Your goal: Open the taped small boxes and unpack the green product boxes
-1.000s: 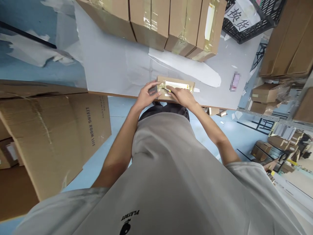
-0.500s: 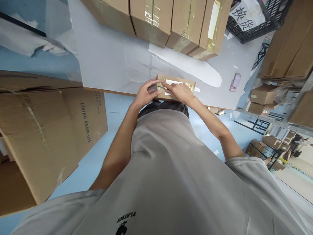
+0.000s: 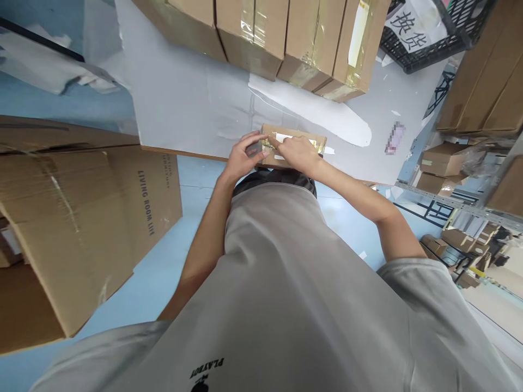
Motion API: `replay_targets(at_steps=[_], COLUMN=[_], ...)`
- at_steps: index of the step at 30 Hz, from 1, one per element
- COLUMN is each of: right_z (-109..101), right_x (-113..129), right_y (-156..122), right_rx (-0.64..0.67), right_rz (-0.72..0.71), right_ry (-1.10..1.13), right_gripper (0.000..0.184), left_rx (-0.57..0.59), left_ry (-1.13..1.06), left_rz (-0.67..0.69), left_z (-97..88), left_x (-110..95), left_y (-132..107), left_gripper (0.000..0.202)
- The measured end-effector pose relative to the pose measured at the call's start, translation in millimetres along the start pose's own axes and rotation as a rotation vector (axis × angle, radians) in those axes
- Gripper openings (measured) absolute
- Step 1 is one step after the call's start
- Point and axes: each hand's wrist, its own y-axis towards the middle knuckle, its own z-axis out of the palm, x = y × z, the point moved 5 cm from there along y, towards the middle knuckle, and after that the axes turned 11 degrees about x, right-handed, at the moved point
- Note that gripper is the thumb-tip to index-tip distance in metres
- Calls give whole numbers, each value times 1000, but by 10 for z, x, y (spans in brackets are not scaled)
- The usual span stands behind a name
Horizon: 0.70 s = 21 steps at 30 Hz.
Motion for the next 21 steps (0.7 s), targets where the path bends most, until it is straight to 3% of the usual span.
replay_targets(at_steps=[5,11,14,21], right_z=[214,566,622,691], right_x=[-258,-760,-819,-873], right_y=[-160,-721,-844,-816], right_rx=[53,153,165,152], right_rz=[92,269,313,302], right_ry=[-31,-12,12,27], right_gripper=[87,82,83,83], left_rx=[-22,-52,-52,-67], left_ry=[-31,-55,-85,-133], left_rz=[0,16,22,21], left_z=[7,14,33,44], left_x=[-31,-13,26,79], left_y=[-5,35,61,76], left_gripper=[81,77,80,85])
